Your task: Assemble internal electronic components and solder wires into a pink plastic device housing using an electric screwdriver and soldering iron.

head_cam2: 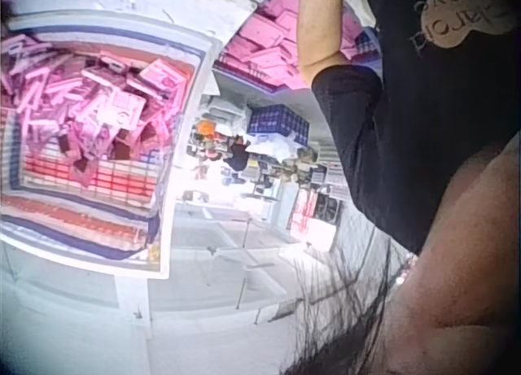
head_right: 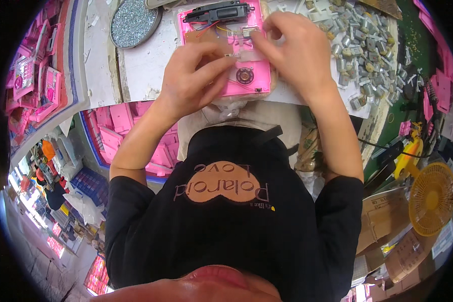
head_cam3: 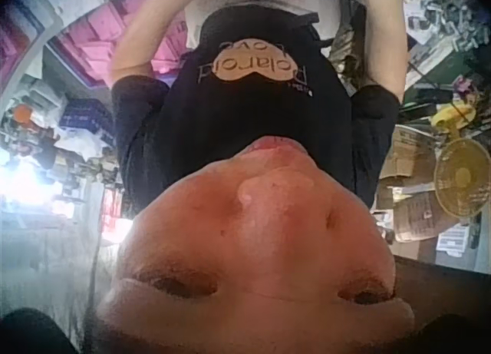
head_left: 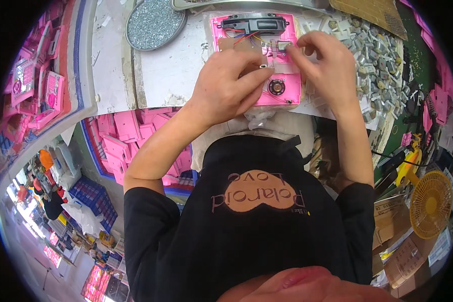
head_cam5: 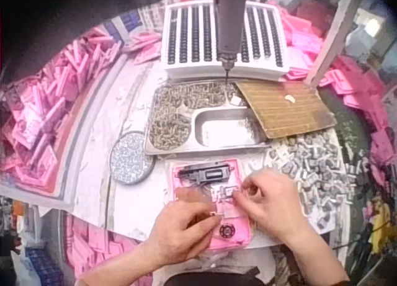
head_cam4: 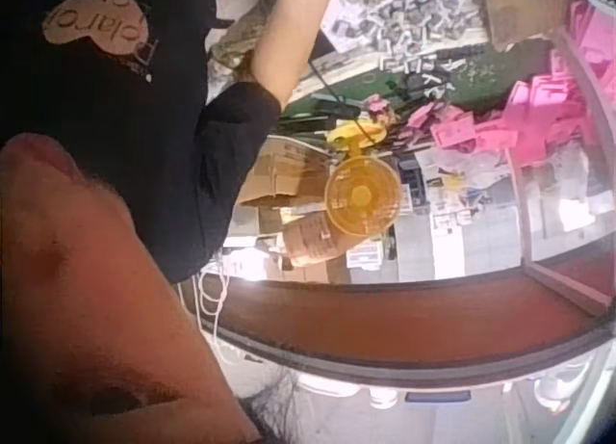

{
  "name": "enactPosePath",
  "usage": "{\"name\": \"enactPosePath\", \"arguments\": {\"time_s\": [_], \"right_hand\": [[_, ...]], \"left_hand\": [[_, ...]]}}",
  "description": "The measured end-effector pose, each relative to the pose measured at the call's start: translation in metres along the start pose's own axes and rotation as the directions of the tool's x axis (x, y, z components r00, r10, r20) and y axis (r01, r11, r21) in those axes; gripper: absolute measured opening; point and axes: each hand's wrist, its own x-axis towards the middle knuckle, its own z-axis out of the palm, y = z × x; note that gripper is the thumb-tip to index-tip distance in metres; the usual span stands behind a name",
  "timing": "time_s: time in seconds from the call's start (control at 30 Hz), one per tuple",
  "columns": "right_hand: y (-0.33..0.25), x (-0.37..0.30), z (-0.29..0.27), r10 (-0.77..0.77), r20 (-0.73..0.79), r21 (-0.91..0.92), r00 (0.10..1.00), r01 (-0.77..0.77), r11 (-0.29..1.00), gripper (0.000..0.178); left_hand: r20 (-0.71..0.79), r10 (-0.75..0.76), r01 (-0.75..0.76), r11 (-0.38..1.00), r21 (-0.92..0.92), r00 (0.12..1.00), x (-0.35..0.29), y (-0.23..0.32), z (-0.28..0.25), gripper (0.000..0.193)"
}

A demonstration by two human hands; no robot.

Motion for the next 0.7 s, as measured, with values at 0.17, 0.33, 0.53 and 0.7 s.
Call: {"name": "enactPosePath", "arguments": {"time_s": [0.17,0.33,0.53,0.7], "right_hand": [[-0.010,0.016,-0.002,-0.029,0.160,-0.264,0.987,0.072,0.962,0.023],[-0.030,0.025,0.002,-0.094,0.215,-0.492,0.972,0.191,0.849,0.020],[-0.019,0.026,-0.004,-0.166,0.241,-0.425,0.956,0.258,0.868,0.024],[-0.013,0.024,-0.005,-0.139,0.240,-0.364,0.961,0.222,0.904,0.022]], "left_hand": [[-0.085,-0.057,0.072,0.979,0.191,0.995,0.019,0.001,0.008,0.029],[-0.046,-0.045,0.056,0.954,0.296,0.998,0.028,-0.003,0.016,0.029],[-0.044,-0.054,0.064,0.966,0.252,0.998,0.028,-0.001,0.014,0.031],[-0.021,-0.063,0.066,0.967,0.246,0.998,0.032,0.002,0.011,0.033]]}}
